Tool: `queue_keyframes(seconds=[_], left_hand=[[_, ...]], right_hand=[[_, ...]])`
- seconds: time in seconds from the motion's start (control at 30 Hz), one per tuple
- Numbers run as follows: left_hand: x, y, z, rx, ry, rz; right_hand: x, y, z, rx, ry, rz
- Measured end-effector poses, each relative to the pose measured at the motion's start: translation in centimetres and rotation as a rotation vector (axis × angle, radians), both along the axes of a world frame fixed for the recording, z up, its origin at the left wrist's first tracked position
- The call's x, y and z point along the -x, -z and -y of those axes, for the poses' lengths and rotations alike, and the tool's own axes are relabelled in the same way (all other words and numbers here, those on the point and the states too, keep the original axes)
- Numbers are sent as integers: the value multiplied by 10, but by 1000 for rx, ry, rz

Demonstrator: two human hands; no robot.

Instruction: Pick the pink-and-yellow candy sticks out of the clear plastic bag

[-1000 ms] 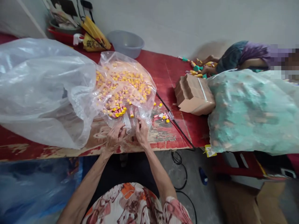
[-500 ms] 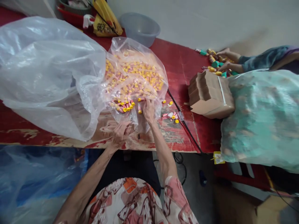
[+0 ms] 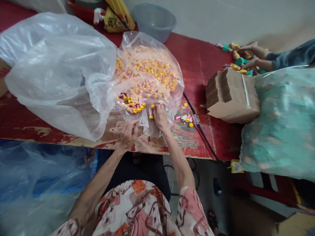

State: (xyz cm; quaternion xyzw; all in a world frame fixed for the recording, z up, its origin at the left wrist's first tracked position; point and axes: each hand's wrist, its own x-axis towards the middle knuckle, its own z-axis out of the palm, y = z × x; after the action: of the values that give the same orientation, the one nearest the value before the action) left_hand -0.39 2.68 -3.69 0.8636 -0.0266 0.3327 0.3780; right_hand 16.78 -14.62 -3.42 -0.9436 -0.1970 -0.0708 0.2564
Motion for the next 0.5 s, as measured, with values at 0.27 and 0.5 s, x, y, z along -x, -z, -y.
queue_keyframes(seconds=[0.27,0.5], left_hand=[[-5,-20,-1,9,-27,37],[12,-15,-15,-214,12,4]], right_hand=[[51,-8,13,-78,60,29],[73,-14,18,10,154,31]])
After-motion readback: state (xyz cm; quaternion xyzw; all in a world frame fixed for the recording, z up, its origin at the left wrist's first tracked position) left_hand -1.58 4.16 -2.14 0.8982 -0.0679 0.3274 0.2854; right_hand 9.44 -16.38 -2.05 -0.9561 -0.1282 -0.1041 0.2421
